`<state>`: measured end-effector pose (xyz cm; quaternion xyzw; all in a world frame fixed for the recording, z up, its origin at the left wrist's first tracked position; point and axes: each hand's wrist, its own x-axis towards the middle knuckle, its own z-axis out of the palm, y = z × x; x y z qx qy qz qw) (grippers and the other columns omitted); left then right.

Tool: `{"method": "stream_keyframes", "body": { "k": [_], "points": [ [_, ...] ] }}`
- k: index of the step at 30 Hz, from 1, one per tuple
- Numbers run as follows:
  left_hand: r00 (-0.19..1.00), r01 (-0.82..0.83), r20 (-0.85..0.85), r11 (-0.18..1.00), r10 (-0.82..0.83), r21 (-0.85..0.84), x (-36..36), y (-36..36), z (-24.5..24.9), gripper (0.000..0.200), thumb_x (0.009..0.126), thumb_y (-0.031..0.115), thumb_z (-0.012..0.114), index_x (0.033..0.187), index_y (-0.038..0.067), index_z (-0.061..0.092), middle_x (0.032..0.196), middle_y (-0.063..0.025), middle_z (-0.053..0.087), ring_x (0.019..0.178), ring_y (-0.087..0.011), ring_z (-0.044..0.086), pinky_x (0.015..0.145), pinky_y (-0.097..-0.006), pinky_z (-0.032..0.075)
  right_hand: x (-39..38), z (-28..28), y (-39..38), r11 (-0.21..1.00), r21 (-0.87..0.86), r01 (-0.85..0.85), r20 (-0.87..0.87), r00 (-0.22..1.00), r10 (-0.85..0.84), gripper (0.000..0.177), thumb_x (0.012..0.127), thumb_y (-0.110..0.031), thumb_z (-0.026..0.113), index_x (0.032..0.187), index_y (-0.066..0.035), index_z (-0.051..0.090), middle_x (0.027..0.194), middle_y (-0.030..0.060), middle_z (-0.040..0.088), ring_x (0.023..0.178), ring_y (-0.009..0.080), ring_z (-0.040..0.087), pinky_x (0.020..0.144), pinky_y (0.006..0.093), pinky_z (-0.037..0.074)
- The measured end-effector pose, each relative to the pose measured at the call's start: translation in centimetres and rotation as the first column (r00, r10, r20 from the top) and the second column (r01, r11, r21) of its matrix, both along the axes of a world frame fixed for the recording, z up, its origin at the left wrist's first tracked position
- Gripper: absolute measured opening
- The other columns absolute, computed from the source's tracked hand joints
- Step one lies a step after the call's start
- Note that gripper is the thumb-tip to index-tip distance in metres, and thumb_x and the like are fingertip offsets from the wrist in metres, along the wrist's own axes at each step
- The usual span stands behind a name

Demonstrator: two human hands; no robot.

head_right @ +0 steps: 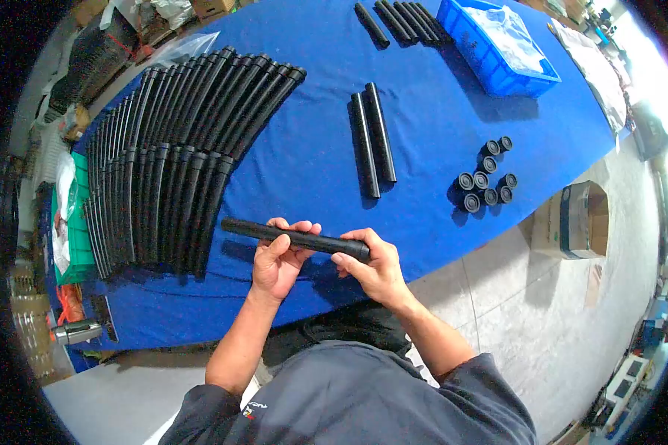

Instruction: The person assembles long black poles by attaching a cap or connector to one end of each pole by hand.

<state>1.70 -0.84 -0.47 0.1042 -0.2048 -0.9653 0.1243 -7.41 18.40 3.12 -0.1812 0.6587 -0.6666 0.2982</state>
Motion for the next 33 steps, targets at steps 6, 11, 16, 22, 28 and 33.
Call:
{"method": "stream_keyframes", "body": {
  "k": [6,11,16,22,28,33],
  "points": [
    [1.000,0.028,0.001,0.999,-0.028,-0.016,0.1,-0.1,0.3,0.024,0.094,0.004,0.068,0.116,0.008,0.060,0.122,-0.0237,0.068,0.124,-0.0425,0.062,0.103,-0.0563,0.055,-0.9,0.6,0.6,0.996,0.025,-0.087,-0.002,0.996,0.087,0.030,0.092,-0.009,0.076,0.115,0.003,0.062,0.082,0.0060,0.071,0.073,0.0107,0.069,0.066,0.0261,0.057],
    [1.000,0.023,-0.008,1.000,-0.023,0.016,-0.1,0.2,-0.1,0.024,0.093,0.003,0.069,0.115,0.009,0.062,0.123,-0.0239,0.068,0.125,-0.0426,0.061,0.103,-0.0561,0.055,0.2,0.0,0.3,0.999,0.019,0.033,0.028,0.999,-0.034,0.032,0.091,-0.007,0.076,0.117,0.003,0.061,0.086,0.0057,0.070,0.076,0.0109,0.068,0.068,0.0269,0.057],
    [0.999,0.030,-0.031,0.999,-0.029,0.024,0.1,-0.1,-0.2,0.024,0.095,0.005,0.069,0.117,0.011,0.062,0.126,-0.0215,0.067,0.128,-0.0413,0.059,0.106,-0.0573,0.052,0.4,-0.1,-0.2,0.997,-0.013,0.070,0.051,0.996,-0.069,0.029,0.091,-0.003,0.073,0.116,0.003,0.061,0.087,0.0062,0.068,0.075,0.0121,0.066,0.069,0.0276,0.056],
    [0.995,0.066,-0.074,0.997,-0.063,0.045,0.0,0.1,-0.6,0.020,0.098,0.007,0.066,0.116,0.012,0.060,0.127,-0.0199,0.066,0.128,-0.0396,0.059,0.108,-0.0561,0.051,0.0,0.0,0.5,0.999,0.039,0.009,-0.075,0.997,-0.006,0.028,0.089,-0.004,0.074,0.114,0.004,0.062,0.085,0.0059,0.067,0.070,0.0114,0.065,0.065,0.0258,0.054],
    [0.996,0.081,-0.031,0.997,-0.080,0.014,-0.3,0.4,0.0,0.029,0.098,0.007,0.066,0.123,0.013,0.054,0.126,-0.0188,0.066,0.128,-0.0345,0.060,0.106,-0.0507,0.054,0.2,-0.8,1.0,0.992,0.102,0.076,-0.285,0.957,-0.044,0.028,0.089,0.000,0.071,0.115,0.003,0.061,0.098,0.0090,0.063,0.087,0.0155,0.063,0.079,0.0286,0.052],
    [0.995,0.100,-0.025,0.995,-0.100,-0.019,-0.4,0.4,-0.2,0.027,0.096,0.008,0.069,0.117,0.012,0.053,0.120,-0.0175,0.068,0.119,-0.0343,0.065,0.100,-0.0494,0.058,0.4,0.0,1.8,0.993,0.120,-0.009,-0.434,0.899,0.060,0.035,0.084,0.004,0.072,0.117,0.002,0.060,0.108,0.0097,0.060,0.101,0.0192,0.058,0.092,0.0312,0.047]
  ]
}}
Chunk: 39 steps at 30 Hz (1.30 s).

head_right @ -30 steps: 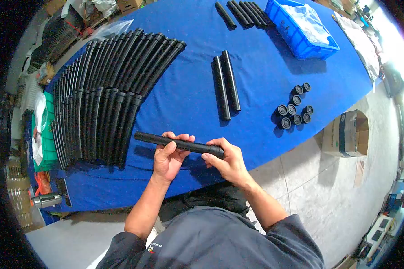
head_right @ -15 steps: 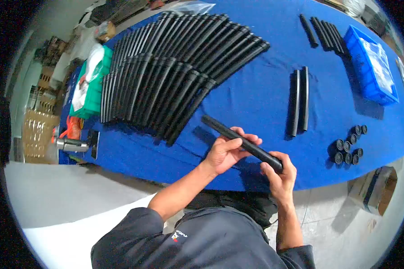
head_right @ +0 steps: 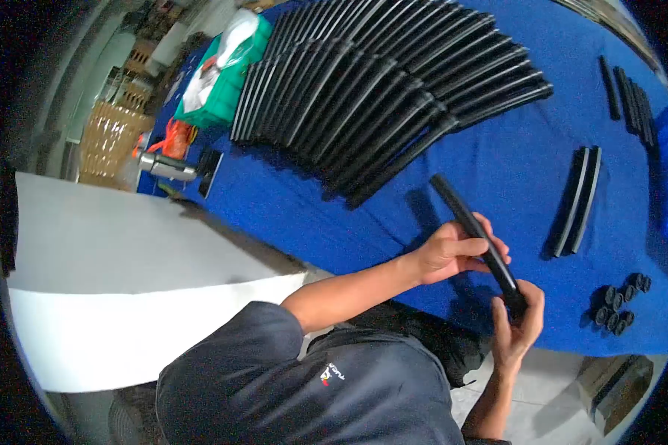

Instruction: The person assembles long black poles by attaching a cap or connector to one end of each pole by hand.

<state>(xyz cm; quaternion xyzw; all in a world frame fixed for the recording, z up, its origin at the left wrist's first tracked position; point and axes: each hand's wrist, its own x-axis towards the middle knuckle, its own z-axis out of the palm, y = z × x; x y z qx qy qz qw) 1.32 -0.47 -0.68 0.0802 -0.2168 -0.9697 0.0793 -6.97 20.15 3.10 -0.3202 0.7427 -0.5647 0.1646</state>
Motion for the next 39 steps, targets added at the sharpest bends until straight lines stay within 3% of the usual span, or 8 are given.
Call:
{"method": "stream_keyframes", "body": {
  "k": [2,4,9,19,22,25,28,39],
  "points": [
    [1.000,0.000,-0.002,1.000,0.000,0.004,0.0,0.1,0.1,0.027,0.095,0.007,0.070,0.116,0.012,0.053,0.117,-0.0179,0.069,0.117,-0.0341,0.067,0.098,-0.0486,0.059,-0.2,-0.8,0.3,0.994,0.025,0.103,0.033,0.994,-0.104,0.035,0.090,-0.004,0.073,0.121,0.003,0.059,0.108,0.0081,0.061,0.094,0.0134,0.057,0.086,0.0280,0.048],
    [1.000,-0.009,-0.018,1.000,0.009,-0.002,-0.1,0.1,0.2,0.026,0.094,0.006,0.070,0.114,0.011,0.053,0.115,-0.0193,0.069,0.116,-0.0341,0.067,0.098,-0.0498,0.059,-0.4,-0.7,0.6,0.995,0.077,0.060,0.184,0.980,-0.073,0.033,0.094,-0.007,0.071,0.122,0.003,0.060,0.102,0.0055,0.059,0.087,0.0105,0.057,0.080,0.0239,0.048],
    [1.000,-0.018,0.014,1.000,0.018,-0.014,0.1,0.1,0.8,0.027,0.094,0.006,0.069,0.114,0.011,0.052,0.113,-0.0195,0.069,0.113,-0.0334,0.068,0.095,-0.0499,0.060,-0.5,0.2,0.4,0.997,0.082,-0.010,0.194,0.981,-0.006,0.026,0.097,-0.007,0.068,0.119,0.003,0.060,0.091,0.0013,0.056,0.076,0.0063,0.053,0.066,0.0195,0.044],
    [0.999,-0.042,0.012,0.999,0.043,-0.027,0.0,0.3,0.5,0.028,0.094,0.007,0.070,0.115,0.010,0.051,0.114,-0.0188,0.069,0.113,-0.0309,0.069,0.093,-0.0467,0.062,-0.8,-0.4,0.2,0.994,0.108,-0.016,0.099,0.995,0.005,0.026,0.100,-0.008,0.064,0.123,0.002,0.059,0.089,0.0013,0.057,0.074,0.0066,0.054,0.068,0.0205,0.045],
    [1.000,-0.028,0.011,0.999,0.029,-0.044,-0.2,0.3,0.6,0.029,0.094,0.007,0.071,0.115,0.010,0.051,0.114,-0.0194,0.069,0.113,-0.0309,0.069,0.092,-0.0454,0.063,-0.8,-1.0,0.1,0.995,0.092,0.037,-0.169,0.985,-0.021,0.027,0.097,-0.005,0.067,0.121,0.003,0.060,0.101,0.0056,0.059,0.078,0.0077,0.055,0.072,0.0187,0.044],
    [1.000,-0.009,-0.002,1.000,0.009,-0.027,0.0,0.1,0.6,0.029,0.093,0.006,0.071,0.114,0.011,0.051,0.114,-0.0196,0.070,0.113,-0.0308,0.069,0.092,-0.0446,0.063,-0.9,-1.4,0.4,0.996,0.058,0.071,-0.187,0.981,-0.059,0.032,0.095,-0.007,0.069,0.124,0.002,0.059,0.107,0.0082,0.060,0.080,0.0092,0.059,0.073,0.0193,0.047],
    [1.000,-0.006,-0.018,1.000,0.006,-0.002,0.0,0.1,0.6,0.027,0.093,0.005,0.071,0.113,0.010,0.053,0.114,-0.0193,0.070,0.113,-0.0307,0.069,0.093,-0.0448,0.063,-0.3,-0.7,0.1,0.995,-0.022,0.096,0.373,0.924,-0.080,0.033,0.094,-0.008,0.070,0.124,0.002,0.057,0.103,0.0073,0.061,0.077,0.0105,0.061,0.068,0.0217,0.051],
    [0.999,-0.035,-0.015,0.999,0.035,-0.001,0.0,0.2,0.6,0.026,0.093,0.004,0.071,0.112,0.010,0.055,0.112,-0.0198,0.070,0.112,-0.0306,0.069,0.094,-0.0446,0.063,-0.4,-1.5,-0.3,0.994,-0.071,0.083,0.379,0.924,-0.050,0.029,0.096,-0.008,0.068,0.121,0.002,0.057,0.087,0.0042,0.062,0.072,0.0110,0.063,0.066,0.0242,0.052]
  ]
}}
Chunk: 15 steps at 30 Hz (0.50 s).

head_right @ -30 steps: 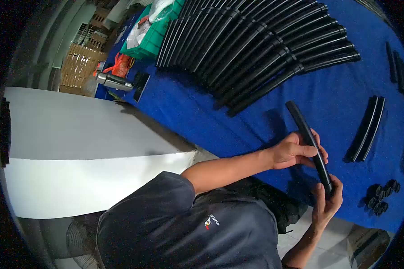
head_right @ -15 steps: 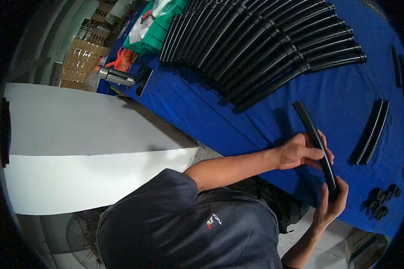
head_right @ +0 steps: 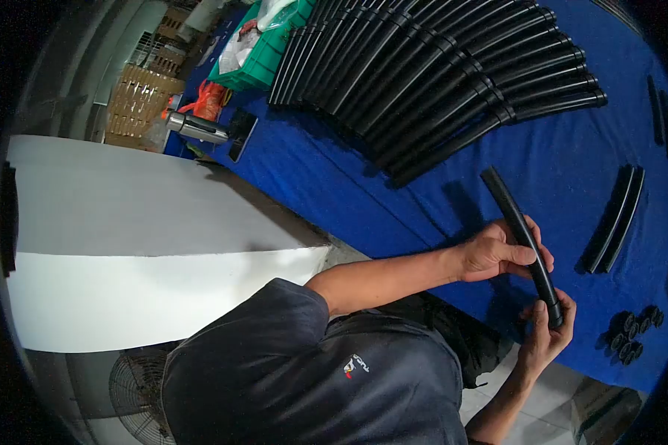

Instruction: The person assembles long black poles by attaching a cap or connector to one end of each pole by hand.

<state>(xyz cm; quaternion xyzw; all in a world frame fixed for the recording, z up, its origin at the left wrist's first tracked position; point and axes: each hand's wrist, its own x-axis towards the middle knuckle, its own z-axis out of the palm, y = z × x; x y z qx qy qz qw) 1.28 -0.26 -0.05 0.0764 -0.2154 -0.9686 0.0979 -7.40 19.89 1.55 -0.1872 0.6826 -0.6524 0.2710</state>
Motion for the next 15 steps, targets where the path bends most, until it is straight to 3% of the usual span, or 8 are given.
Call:
{"method": "stream_keyframes", "body": {
  "k": [4,10,13,15],
  "points": [
    [1.000,0.000,0.005,1.000,0.000,0.001,0.0,0.0,0.0,0.026,0.093,0.005,0.072,0.112,0.009,0.055,0.113,-0.0202,0.070,0.113,-0.0308,0.069,0.092,-0.0434,0.064,-0.2,0.0,0.2,1.000,0.020,-0.019,-0.007,1.000,0.019,0.031,0.096,-0.007,0.068,0.123,0.002,0.058,0.090,0.0050,0.063,0.074,0.0110,0.063,0.069,0.0248,0.053],
    [0.999,0.039,-0.008,0.999,-0.039,0.037,-0.1,-0.1,-0.3,0.026,0.093,0.002,0.070,0.113,0.009,0.055,0.115,-0.0214,0.070,0.114,-0.0321,0.069,0.093,-0.0446,0.063,-0.2,-0.5,0.8,0.996,0.083,0.017,-0.462,0.887,0.023,0.034,0.097,-0.011,0.068,0.127,0.002,0.058,0.101,0.0064,0.062,0.077,0.0103,0.061,0.069,0.0238,0.051],
    [0.999,0.050,-0.018,0.997,-0.049,0.063,0.2,-0.3,-0.2,0.025,0.093,0.000,0.069,0.112,0.008,0.055,0.116,-0.0218,0.069,0.114,-0.0326,0.069,0.095,-0.0454,0.062,0.7,2.0,-0.1,0.999,-0.013,0.036,0.054,0.998,-0.035,0.033,0.097,-0.014,0.068,0.125,0.001,0.059,0.095,0.0045,0.063,0.075,0.0096,0.061,0.066,0.0224,0.050],
    [0.998,0.052,-0.029,0.997,-0.050,0.065,0.0,-0.2,-0.2,0.025,0.093,-0.002,0.068,0.112,0.008,0.056,0.117,-0.0219,0.069,0.115,-0.0327,0.068,0.095,-0.0453,0.062,0.1,1.3,0.5,1.000,0.001,-0.022,0.101,0.995,0.022,0.031,0.097,-0.012,0.067,0.123,0.002,0.059,0.088,0.0045,0.063,0.071,0.0100,0.060,0.064,0.0237,0.051]
  ]
}}
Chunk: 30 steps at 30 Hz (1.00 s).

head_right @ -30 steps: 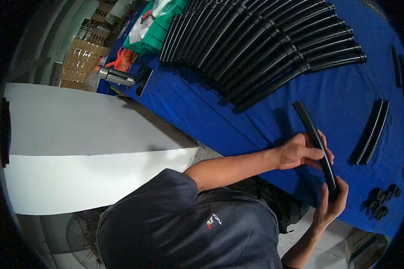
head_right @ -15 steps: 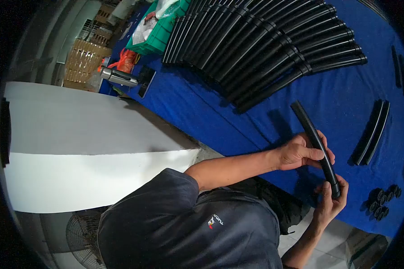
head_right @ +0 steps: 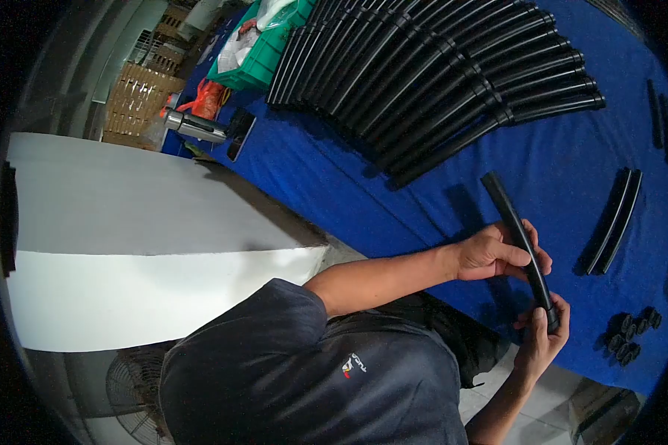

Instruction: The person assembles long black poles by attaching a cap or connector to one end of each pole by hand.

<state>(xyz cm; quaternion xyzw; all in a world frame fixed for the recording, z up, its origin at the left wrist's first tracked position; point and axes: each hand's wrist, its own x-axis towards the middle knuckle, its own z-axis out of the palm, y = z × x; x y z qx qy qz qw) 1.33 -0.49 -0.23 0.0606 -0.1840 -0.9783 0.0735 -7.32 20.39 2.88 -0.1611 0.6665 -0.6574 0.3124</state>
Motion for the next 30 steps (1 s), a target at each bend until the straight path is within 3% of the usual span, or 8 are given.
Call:
{"method": "stream_keyframes", "body": {
  "k": [4,10,15,19,23,27,28,30],
  "points": [
    [1.000,-0.006,-0.003,0.999,0.006,-0.037,0.1,0.1,-0.2,0.025,0.092,-0.003,0.067,0.112,0.008,0.056,0.117,-0.0219,0.069,0.116,-0.0327,0.068,0.097,-0.0446,0.061,0.4,-1.0,-0.1,0.998,0.014,0.055,-0.037,0.998,-0.055,0.028,0.098,-0.012,0.066,0.121,0.001,0.059,0.079,0.0033,0.063,0.066,0.0097,0.060,0.062,0.0239,0.051],
    [1.000,0.017,0.026,0.997,-0.015,-0.074,0.0,0.1,0.1,0.025,0.093,0.003,0.069,0.114,0.008,0.057,0.119,-0.0208,0.069,0.119,-0.0328,0.066,0.100,-0.0479,0.059,0.6,-0.8,-0.2,0.998,-0.026,0.065,-0.067,0.995,-0.067,0.027,0.096,-0.008,0.067,0.119,0.003,0.060,0.087,0.0044,0.062,0.069,0.0118,0.062,0.065,0.0252,0.052],
    [0.999,0.038,0.010,0.997,-0.037,-0.066,-0.2,0.0,-0.2,0.027,0.095,0.010,0.071,0.117,0.009,0.057,0.119,-0.0213,0.068,0.119,-0.0343,0.066,0.100,-0.0506,0.059,-0.1,-1.2,0.4,0.998,0.058,0.014,-0.474,0.880,0.015,0.036,0.092,-0.009,0.071,0.124,0.004,0.058,0.098,0.0074,0.062,0.075,0.0128,0.063,0.068,0.0263,0.053],
    [0.999,0.050,0.011,0.998,-0.049,-0.047,0.2,0.0,-0.1,0.024,0.095,0.007,0.069,0.116,0.009,0.058,0.120,-0.0219,0.068,0.120,-0.0354,0.065,0.099,-0.0498,0.059,0.3,1.0,0.1,0.999,0.003,0.042,-0.055,0.998,-0.042,0.041,0.091,-0.014,0.073,0.125,0.003,0.058,0.099,0.0080,0.064,0.074,0.0140,0.064,0.068,0.0273,0.054],
    [0.997,0.072,0.026,0.997,-0.071,-0.032,0.2,-0.1,-0.1,0.025,0.094,0.003,0.069,0.116,0.009,0.057,0.121,-0.0228,0.068,0.121,-0.0356,0.065,0.098,-0.0486,0.060,0.0,-0.1,0.7,1.000,-0.031,-0.002,0.045,0.999,0.003,0.041,0.089,-0.013,0.074,0.125,0.002,0.058,0.089,0.0063,0.065,0.074,0.0135,0.065,0.066,0.0266,0.055],
    [0.999,0.052,0.005,0.998,-0.052,-0.026,0.1,0.2,-0.4,0.025,0.096,0.001,0.066,0.118,0.009,0.057,0.124,-0.0244,0.066,0.124,-0.0375,0.062,0.101,-0.0504,0.058,0.3,0.5,0.1,0.997,0.066,0.038,-0.066,0.997,-0.034,0.040,0.086,-0.004,0.076,0.121,0.002,0.060,0.088,0.0065,0.067,0.074,0.0125,0.066,0.067,0.0259,0.055],
    [0.999,0.048,0.008,0.998,-0.047,-0.048,0.2,0.3,-0.1,0.025,0.096,0.001,0.064,0.119,0.009,0.056,0.124,-0.0243,0.065,0.124,-0.0387,0.062,0.103,-0.0515,0.056,0.3,1.2,-0.1,0.999,0.042,0.035,0.032,0.999,-0.036,0.036,0.087,-0.004,0.075,0.119,0.003,0.061,0.090,0.0068,0.068,0.075,0.0131,0.066,0.069,0.0260,0.055],
    [0.999,0.041,0.022,0.996,-0.040,-0.077,0.3,0.3,0.1,0.026,0.097,0.001,0.063,0.121,0.009,0.056,0.126,-0.0246,0.065,0.126,-0.0394,0.060,0.102,-0.0529,0.056,0.4,0.9,-0.1,0.998,0.024,0.050,0.034,0.998,-0.051,0.033,0.089,-0.005,0.075,0.119,0.003,0.062,0.089,0.0072,0.068,0.076,0.0127,0.067,0.070,0.0261,0.055]
  ]
}}
